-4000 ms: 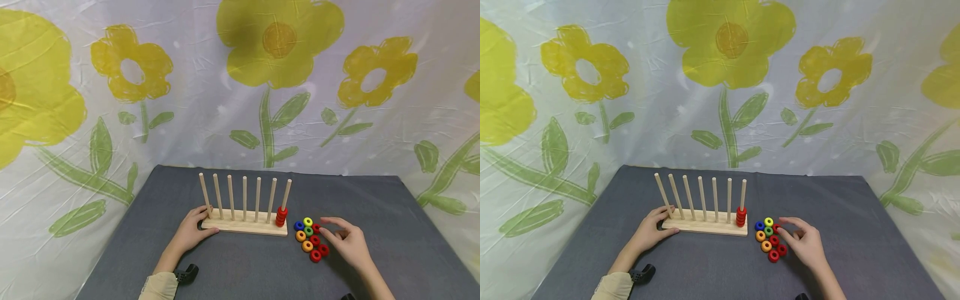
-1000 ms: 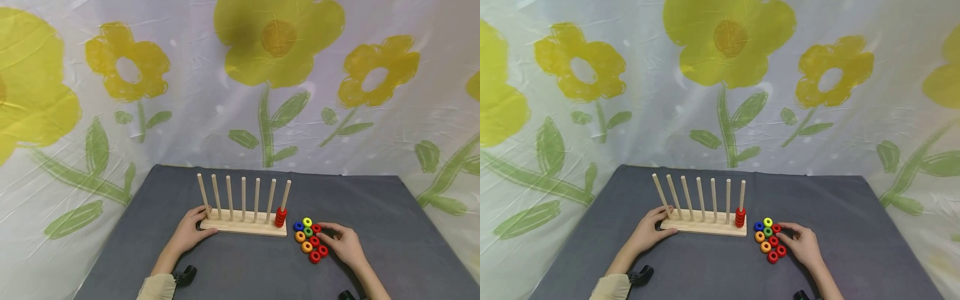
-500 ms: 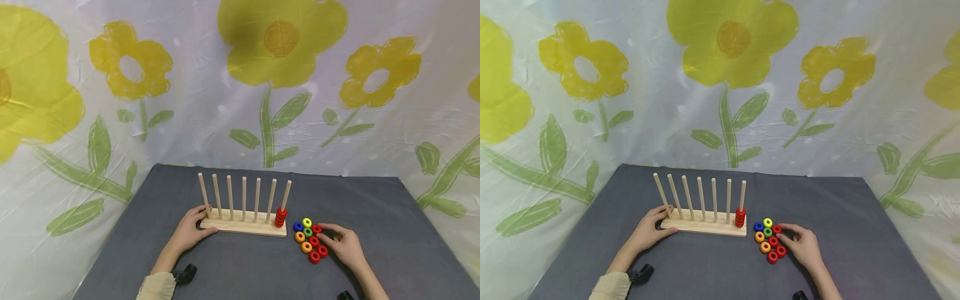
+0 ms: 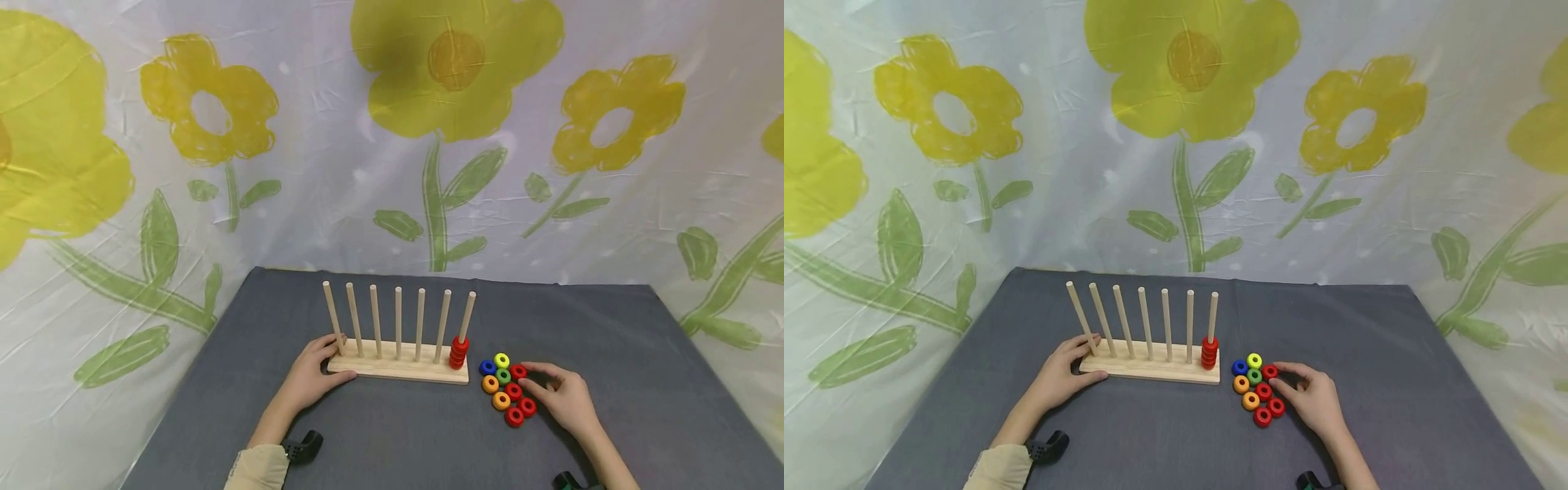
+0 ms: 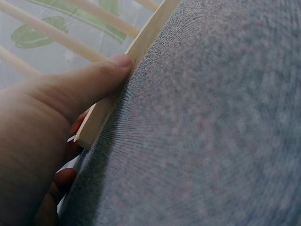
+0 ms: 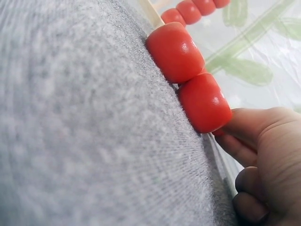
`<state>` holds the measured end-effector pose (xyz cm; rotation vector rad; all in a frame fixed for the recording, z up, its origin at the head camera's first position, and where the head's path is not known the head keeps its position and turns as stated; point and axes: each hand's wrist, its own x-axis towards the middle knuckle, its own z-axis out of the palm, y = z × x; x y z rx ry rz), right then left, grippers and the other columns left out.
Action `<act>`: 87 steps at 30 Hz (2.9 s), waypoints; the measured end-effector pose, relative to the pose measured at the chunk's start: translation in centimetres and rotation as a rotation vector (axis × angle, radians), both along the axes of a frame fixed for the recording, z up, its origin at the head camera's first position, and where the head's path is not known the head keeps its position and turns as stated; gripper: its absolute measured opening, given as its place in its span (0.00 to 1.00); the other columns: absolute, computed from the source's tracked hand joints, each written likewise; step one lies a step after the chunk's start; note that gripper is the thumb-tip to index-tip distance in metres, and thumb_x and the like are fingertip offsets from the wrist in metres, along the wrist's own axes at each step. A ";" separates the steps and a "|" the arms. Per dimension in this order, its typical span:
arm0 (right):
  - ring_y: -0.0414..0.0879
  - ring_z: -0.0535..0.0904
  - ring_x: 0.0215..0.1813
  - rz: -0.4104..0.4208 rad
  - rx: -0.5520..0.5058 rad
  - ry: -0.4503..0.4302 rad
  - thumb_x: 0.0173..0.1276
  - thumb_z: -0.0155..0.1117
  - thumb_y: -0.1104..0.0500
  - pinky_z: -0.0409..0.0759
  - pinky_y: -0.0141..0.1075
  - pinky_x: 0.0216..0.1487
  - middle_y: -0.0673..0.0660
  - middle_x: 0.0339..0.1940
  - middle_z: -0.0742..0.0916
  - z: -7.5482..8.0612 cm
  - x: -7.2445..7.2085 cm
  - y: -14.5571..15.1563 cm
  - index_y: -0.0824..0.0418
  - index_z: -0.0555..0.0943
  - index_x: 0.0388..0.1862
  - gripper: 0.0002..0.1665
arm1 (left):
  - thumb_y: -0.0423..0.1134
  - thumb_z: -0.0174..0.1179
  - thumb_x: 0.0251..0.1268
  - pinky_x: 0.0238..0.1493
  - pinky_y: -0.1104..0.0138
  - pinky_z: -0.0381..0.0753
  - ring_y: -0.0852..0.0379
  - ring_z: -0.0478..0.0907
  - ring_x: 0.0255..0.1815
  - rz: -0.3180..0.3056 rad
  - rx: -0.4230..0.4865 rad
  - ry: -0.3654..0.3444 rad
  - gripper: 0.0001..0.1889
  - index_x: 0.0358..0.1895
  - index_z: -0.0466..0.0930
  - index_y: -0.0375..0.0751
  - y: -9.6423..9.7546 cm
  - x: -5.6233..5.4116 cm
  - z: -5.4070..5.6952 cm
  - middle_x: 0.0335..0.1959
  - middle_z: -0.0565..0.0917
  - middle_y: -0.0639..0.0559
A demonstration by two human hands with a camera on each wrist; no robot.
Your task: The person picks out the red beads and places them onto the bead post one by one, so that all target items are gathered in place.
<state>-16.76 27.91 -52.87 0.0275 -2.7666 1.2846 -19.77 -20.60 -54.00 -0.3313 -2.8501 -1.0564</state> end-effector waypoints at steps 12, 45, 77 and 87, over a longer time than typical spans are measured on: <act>0.36 0.56 0.13 -0.017 -0.015 -0.011 0.67 0.80 0.51 0.61 0.31 0.15 0.45 0.10 0.68 -0.2 0.3 0.3 0.56 0.90 0.59 0.23 | 0.52 0.79 0.62 0.73 0.37 0.70 0.36 0.67 0.78 -0.015 0.001 -0.005 0.39 0.74 0.78 0.40 -0.1 -0.1 -0.2 0.75 0.74 0.41; 0.31 0.53 0.12 -0.024 -0.108 0.066 0.69 0.79 0.52 0.59 0.33 0.11 0.46 0.11 0.71 3.3 0.7 -0.1 0.56 0.89 0.59 0.21 | 0.52 0.79 0.62 0.74 0.38 0.70 0.36 0.67 0.78 -0.008 0.005 -0.016 0.40 0.75 0.77 0.41 -0.2 -0.1 -0.2 0.76 0.74 0.41; 0.32 0.51 0.13 -0.019 -0.123 0.127 0.71 0.78 0.55 0.58 0.33 0.10 0.44 0.10 0.63 5.7 1.0 -0.7 0.57 0.89 0.58 0.19 | 0.50 0.79 0.61 0.73 0.37 0.71 0.35 0.69 0.77 0.005 0.001 -0.002 0.40 0.75 0.78 0.41 0.0 0.1 0.1 0.75 0.75 0.40; 0.29 0.51 0.12 -0.007 -0.119 0.189 0.70 0.78 0.57 0.57 0.33 0.10 0.45 0.10 0.63 6.5 1.3 -0.8 0.56 0.89 0.57 0.18 | 0.52 0.78 0.62 0.74 0.38 0.69 0.36 0.68 0.78 0.007 0.001 -0.017 0.40 0.75 0.77 0.41 0.0 0.1 0.0 0.75 0.75 0.41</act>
